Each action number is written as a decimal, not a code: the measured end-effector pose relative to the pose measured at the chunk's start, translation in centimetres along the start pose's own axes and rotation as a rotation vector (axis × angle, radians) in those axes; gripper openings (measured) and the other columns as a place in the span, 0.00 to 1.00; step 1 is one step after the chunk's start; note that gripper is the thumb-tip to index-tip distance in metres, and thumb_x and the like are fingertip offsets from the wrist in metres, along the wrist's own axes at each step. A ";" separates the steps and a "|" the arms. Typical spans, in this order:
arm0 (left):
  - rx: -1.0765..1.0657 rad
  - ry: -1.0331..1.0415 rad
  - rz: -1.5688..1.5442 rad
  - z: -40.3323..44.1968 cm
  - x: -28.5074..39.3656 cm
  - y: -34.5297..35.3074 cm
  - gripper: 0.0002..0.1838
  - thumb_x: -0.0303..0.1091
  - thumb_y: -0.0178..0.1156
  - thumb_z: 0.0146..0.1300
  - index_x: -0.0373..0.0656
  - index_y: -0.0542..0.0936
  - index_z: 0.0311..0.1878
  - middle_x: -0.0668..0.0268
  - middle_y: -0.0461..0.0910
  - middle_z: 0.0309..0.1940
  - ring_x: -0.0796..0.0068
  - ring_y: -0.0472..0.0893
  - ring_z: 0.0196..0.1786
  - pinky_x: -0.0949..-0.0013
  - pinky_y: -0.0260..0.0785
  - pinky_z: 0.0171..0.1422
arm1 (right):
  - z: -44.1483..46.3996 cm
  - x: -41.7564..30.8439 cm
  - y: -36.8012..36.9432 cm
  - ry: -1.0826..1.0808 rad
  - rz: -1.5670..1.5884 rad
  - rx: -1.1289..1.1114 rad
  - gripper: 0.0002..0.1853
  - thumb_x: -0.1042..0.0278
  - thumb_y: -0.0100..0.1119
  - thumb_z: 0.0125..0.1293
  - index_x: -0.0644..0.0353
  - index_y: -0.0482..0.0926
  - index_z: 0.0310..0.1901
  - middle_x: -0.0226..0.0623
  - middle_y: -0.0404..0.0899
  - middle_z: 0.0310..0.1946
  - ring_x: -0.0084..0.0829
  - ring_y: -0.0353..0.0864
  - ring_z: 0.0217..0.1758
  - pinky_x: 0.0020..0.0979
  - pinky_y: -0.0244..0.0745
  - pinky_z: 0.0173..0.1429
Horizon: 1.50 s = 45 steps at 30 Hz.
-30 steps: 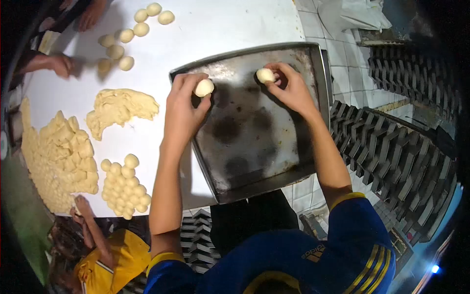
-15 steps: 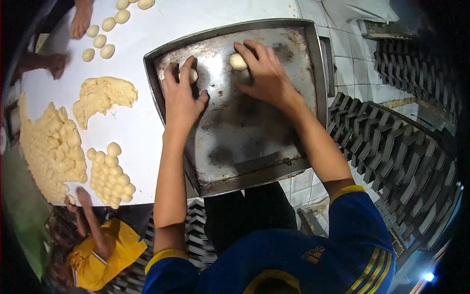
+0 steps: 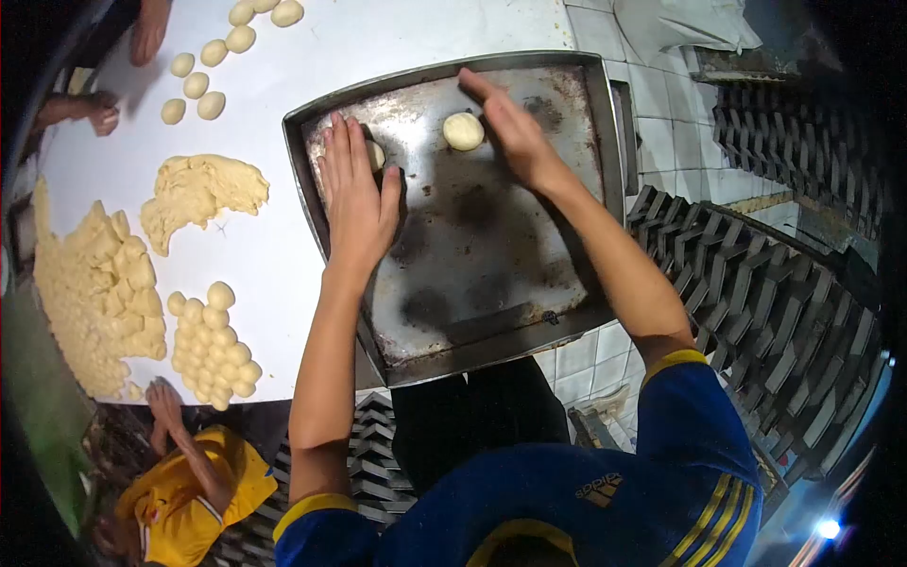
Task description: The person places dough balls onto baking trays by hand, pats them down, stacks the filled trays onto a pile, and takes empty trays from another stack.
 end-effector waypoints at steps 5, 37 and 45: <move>-0.136 0.039 0.210 -0.8 -0.9 2.2 0.41 0.43 0.57 0.86 0.35 0.54 0.92 0.40 0.48 0.93 0.43 0.49 0.95 0.40 0.41 0.96 | -1.7 -1.3 4.0 -0.255 -1.051 -0.170 0.29 0.60 0.56 0.88 0.68 0.71 0.82 0.50 0.67 0.87 0.45 0.59 0.93 0.45 0.51 0.95; 0.208 -0.018 0.168 12.8 -17.1 -16.2 0.20 0.30 0.73 0.64 0.44 0.89 0.60 0.55 0.87 0.55 0.49 0.87 0.55 0.51 0.81 0.61 | 26.4 -10.4 11.2 0.170 0.166 0.064 0.24 0.71 0.65 0.71 0.65 0.83 0.68 0.57 0.86 0.57 0.57 0.89 0.49 0.47 0.87 0.57; -0.069 -0.100 -0.381 -3.6 0.4 -10.5 0.30 0.17 0.73 0.57 0.44 0.86 0.65 0.54 0.83 0.59 0.49 0.85 0.62 0.55 0.81 0.67 | -5.3 -8.7 2.2 0.217 -0.493 0.037 0.26 0.74 0.82 0.62 0.56 0.88 0.62 0.37 0.87 0.57 0.31 0.89 0.54 0.34 0.86 0.57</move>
Point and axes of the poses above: each hand's wrist, its own z-axis towards the middle knuckle, its own y-axis out of the palm, x = y × z, the point moved 4 cm from there along z, towards the middle knuckle
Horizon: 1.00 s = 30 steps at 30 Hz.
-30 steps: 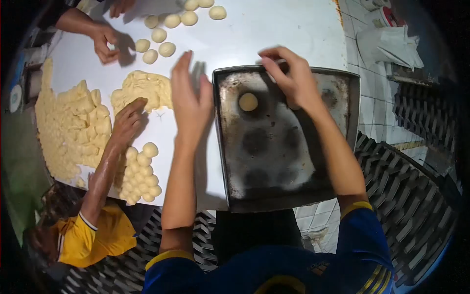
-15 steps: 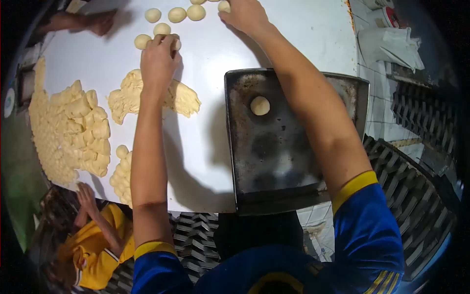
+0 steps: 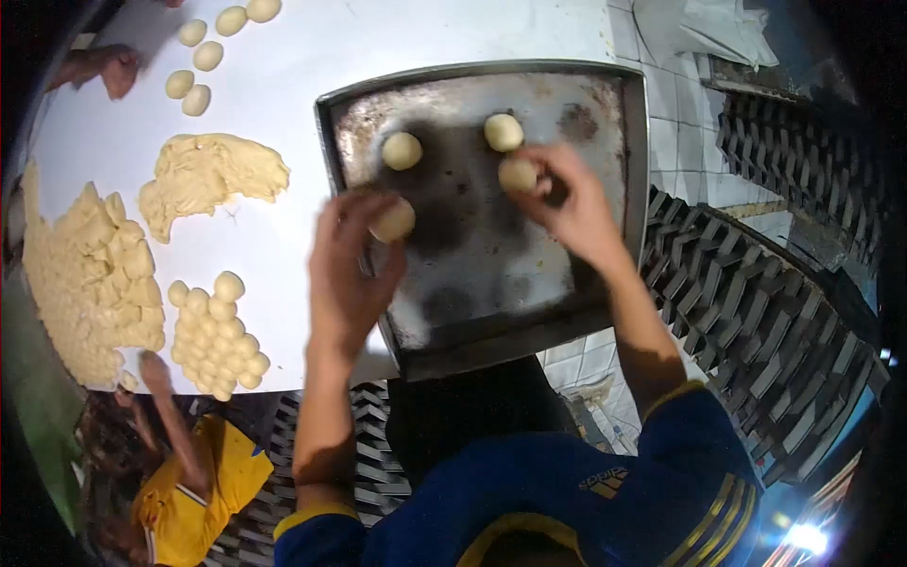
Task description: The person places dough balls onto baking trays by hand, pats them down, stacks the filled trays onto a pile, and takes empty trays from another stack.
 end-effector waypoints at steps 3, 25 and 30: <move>-0.091 -0.179 0.015 -3.9 -0.8 5.1 0.26 0.16 0.73 0.59 0.39 0.86 0.63 0.52 0.82 0.61 0.47 0.84 0.64 0.53 0.79 0.70 | -5.3 3.5 0.6 0.110 0.024 -0.066 0.26 0.78 0.80 0.62 0.57 0.87 0.63 0.40 0.86 0.56 0.39 0.90 0.55 0.38 0.86 0.57; -0.163 -0.011 0.453 -7.0 -4.1 13.4 0.49 0.39 0.67 0.78 0.45 0.51 0.94 0.50 0.46 0.94 0.35 0.47 0.94 0.30 0.42 0.93 | -5.1 7.5 5.8 -0.316 -0.172 -0.210 0.45 0.43 0.63 0.80 0.65 0.63 0.86 0.49 0.59 0.90 0.47 0.57 0.94 0.51 0.55 0.94; 0.012 -0.012 0.375 -6.7 -3.0 12.1 0.47 0.43 0.63 0.81 0.41 0.52 0.93 0.51 0.47 0.95 0.40 0.49 0.94 0.34 0.42 0.95 | -4.7 6.0 3.1 -0.207 0.241 -0.098 0.44 0.43 0.60 0.83 0.67 0.61 0.87 0.49 0.56 0.91 0.45 0.54 0.95 0.51 0.54 0.94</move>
Point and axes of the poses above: each hand's wrist, its own z-axis towards the middle knuckle, its own y-axis out of the palm, x = y × z, the point moved 4 cm from there along z, towards the middle knuckle
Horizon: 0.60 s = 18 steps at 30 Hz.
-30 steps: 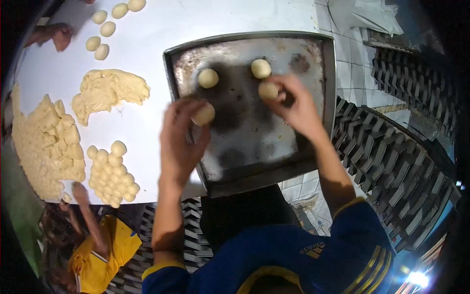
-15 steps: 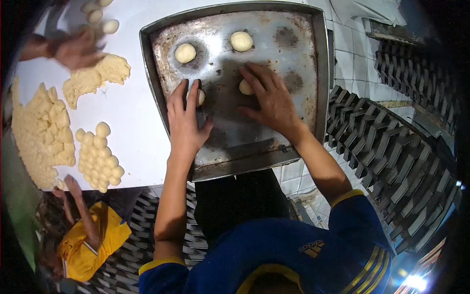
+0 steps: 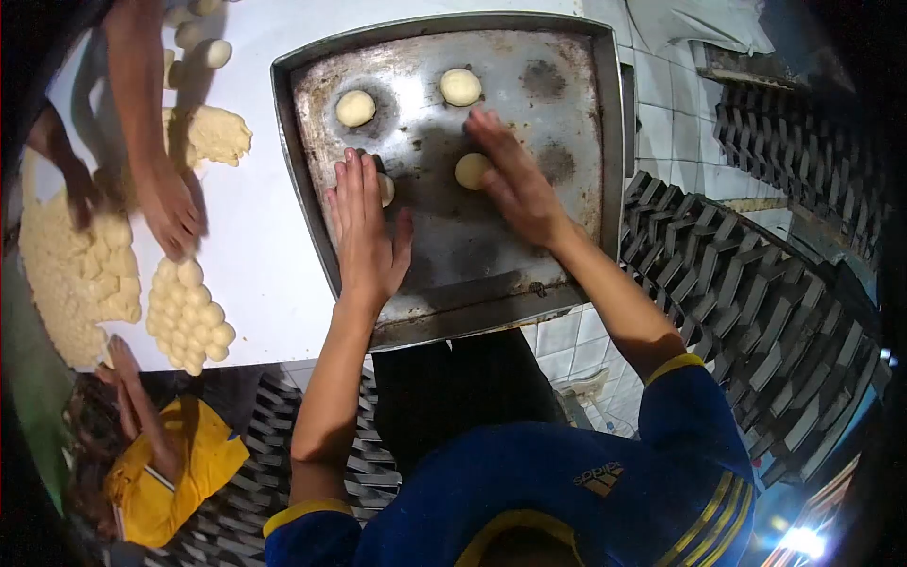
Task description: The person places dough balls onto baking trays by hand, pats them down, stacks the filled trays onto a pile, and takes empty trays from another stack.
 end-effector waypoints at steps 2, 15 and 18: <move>-0.063 0.004 0.041 -0.2 -0.4 1.4 0.46 0.40 0.64 0.80 0.39 0.53 0.93 0.49 0.48 0.94 0.40 0.48 0.94 0.35 0.43 0.95 | -0.5 -0.1 2.2 -0.188 -0.801 -0.226 0.42 0.44 0.56 0.85 0.66 0.61 0.88 0.48 0.56 0.91 0.46 0.53 0.95 0.51 0.51 0.95; 0.195 0.108 -0.315 3.8 -1.6 -9.1 0.40 0.16 0.68 0.67 0.42 0.72 0.83 0.43 0.60 0.89 0.38 0.64 0.88 0.43 0.61 0.90 | 5.6 -4.9 0.0 0.171 0.206 0.076 0.24 0.56 0.59 0.88 0.63 0.81 0.74 0.44 0.84 0.72 0.35 0.80 0.77 0.40 0.70 0.83; 0.407 0.027 -0.265 9.3 -6.5 -13.9 0.32 0.23 0.65 0.72 0.37 0.73 0.79 0.42 0.69 0.84 0.40 0.70 0.84 0.46 0.65 0.86 | 12.4 -9.9 2.2 -0.048 0.049 0.082 0.16 0.65 0.65 0.83 0.63 0.85 0.65 0.42 0.89 0.60 0.37 0.89 0.64 0.38 0.81 0.71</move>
Point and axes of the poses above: each hand's wrist, its own z-axis towards the middle knuckle, its own y-axis out of the palm, x = y × z, the point moved 4 cm from there along z, towards the middle knuckle
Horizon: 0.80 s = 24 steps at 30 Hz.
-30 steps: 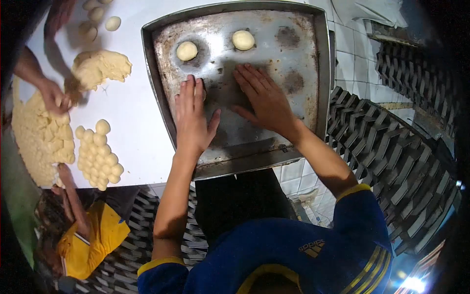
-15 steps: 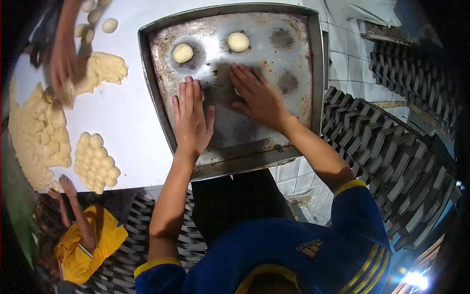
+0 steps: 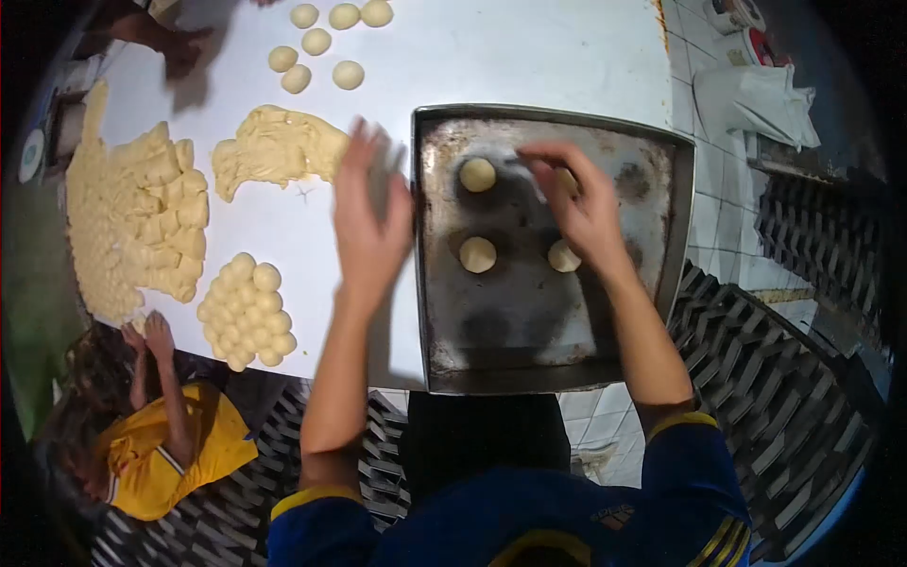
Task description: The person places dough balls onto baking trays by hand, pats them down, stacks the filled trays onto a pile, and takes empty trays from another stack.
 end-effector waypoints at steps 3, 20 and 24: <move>0.157 0.081 0.168 7.7 -7.8 -3.0 0.31 0.28 0.64 0.72 0.36 0.74 0.78 0.42 0.74 0.77 0.39 0.75 0.78 0.46 0.68 0.83 | 8.4 -2.3 5.9 -0.180 -0.033 -0.078 0.18 0.64 0.68 0.79 0.64 0.86 0.63 0.48 0.88 0.58 0.46 0.91 0.61 0.40 0.84 0.67; -0.020 -0.067 0.337 17.0 -20.0 -4.6 0.21 0.33 0.76 0.68 0.42 0.87 0.63 0.55 0.85 0.56 0.59 0.88 0.56 0.58 0.82 0.64 | 22.2 0.9 17.7 -0.336 -0.381 -0.118 0.17 0.63 0.71 0.68 0.56 0.87 0.56 0.50 0.87 0.52 0.54 0.88 0.56 0.52 0.86 0.60; 0.074 -0.058 0.012 10.4 -7.7 -4.9 0.25 0.29 0.74 0.65 0.42 0.84 0.65 0.58 0.83 0.53 0.61 0.86 0.57 0.59 0.81 0.64 | 14.4 -1.4 9.4 -0.375 -0.085 -0.095 0.21 0.64 0.79 0.68 0.54 0.88 0.62 0.44 0.89 0.53 0.42 0.92 0.52 0.42 0.88 0.53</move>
Point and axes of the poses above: each hand's wrist, its own z-axis towards the middle knuckle, its own y-axis out of the palm, x = y × z, the point moved 4 cm from there along z, towards the middle knuckle
